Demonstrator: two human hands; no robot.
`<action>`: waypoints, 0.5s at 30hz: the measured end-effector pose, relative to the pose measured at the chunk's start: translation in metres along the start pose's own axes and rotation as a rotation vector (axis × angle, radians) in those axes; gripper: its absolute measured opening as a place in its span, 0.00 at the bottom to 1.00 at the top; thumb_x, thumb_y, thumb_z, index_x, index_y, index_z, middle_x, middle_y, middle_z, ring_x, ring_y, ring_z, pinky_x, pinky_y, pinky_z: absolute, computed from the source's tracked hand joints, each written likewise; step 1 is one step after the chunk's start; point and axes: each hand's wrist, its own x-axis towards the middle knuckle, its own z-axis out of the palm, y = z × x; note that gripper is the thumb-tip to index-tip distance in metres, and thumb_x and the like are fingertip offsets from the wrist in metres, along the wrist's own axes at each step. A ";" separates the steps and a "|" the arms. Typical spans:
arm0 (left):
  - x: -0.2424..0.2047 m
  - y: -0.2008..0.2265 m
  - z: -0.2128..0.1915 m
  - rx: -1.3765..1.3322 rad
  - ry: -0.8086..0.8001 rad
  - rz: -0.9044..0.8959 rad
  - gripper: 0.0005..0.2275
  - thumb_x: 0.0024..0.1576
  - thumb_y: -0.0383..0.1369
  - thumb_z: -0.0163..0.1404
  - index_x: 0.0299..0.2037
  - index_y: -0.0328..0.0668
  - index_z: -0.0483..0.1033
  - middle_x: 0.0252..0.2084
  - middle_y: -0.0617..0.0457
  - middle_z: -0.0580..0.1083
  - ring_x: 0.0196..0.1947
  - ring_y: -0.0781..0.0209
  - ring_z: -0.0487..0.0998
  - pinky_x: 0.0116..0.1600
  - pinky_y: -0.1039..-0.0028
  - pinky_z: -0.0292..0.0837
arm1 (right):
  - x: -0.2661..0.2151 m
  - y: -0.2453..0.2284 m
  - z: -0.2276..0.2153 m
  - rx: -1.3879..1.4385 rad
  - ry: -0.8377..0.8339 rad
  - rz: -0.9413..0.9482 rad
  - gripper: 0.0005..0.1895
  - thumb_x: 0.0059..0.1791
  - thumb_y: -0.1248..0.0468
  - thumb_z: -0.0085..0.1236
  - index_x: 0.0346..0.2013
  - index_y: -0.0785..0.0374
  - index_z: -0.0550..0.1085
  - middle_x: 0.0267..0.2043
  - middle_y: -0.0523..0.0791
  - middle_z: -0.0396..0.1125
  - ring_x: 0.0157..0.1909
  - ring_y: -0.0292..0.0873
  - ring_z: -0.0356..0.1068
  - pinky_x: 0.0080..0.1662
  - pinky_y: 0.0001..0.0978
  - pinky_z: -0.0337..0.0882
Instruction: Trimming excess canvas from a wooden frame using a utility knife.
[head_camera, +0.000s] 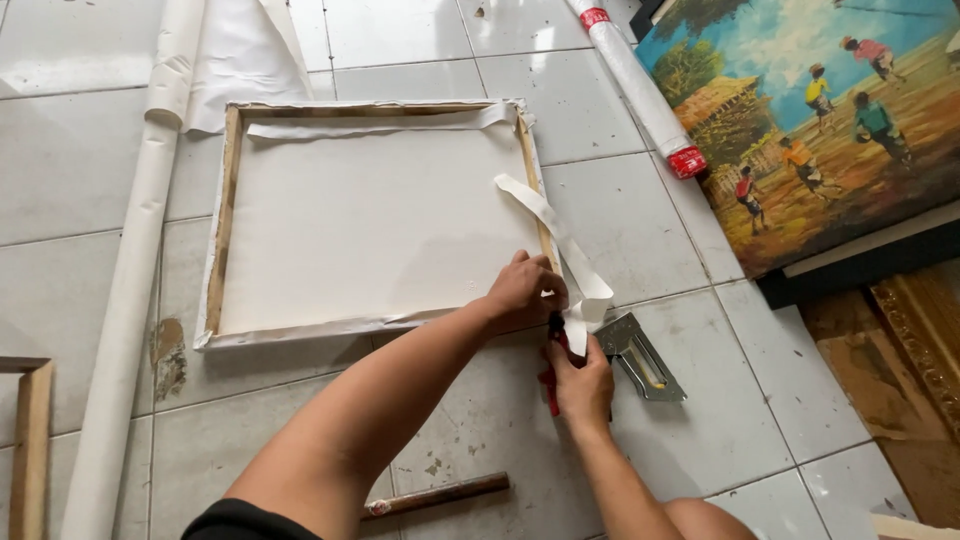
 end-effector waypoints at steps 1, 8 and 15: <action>-0.005 0.004 -0.005 0.000 0.000 0.001 0.01 0.57 0.43 0.65 0.34 0.72 0.89 0.43 0.63 0.74 0.52 0.58 0.72 0.56 0.63 0.80 | 0.002 0.003 0.003 0.000 0.001 0.000 0.18 0.54 0.54 0.70 0.57 0.55 0.83 0.39 0.51 0.82 0.34 0.48 0.84 0.38 0.41 0.81; -0.025 0.014 -0.025 -0.080 0.003 -0.048 0.07 0.55 0.47 0.67 0.40 0.68 0.89 0.44 0.60 0.72 0.55 0.51 0.71 0.58 0.56 0.76 | -0.016 -0.003 0.012 -0.008 0.003 -0.037 0.16 0.52 0.55 0.70 0.51 0.58 0.82 0.37 0.53 0.82 0.38 0.52 0.84 0.44 0.46 0.81; -0.010 0.014 -0.019 0.050 -0.024 0.003 0.02 0.55 0.49 0.66 0.36 0.77 0.88 0.45 0.63 0.73 0.56 0.54 0.70 0.59 0.60 0.75 | -0.033 -0.034 0.009 0.208 -0.036 0.039 0.11 0.52 0.60 0.69 0.44 0.61 0.79 0.33 0.52 0.82 0.26 0.47 0.81 0.32 0.40 0.81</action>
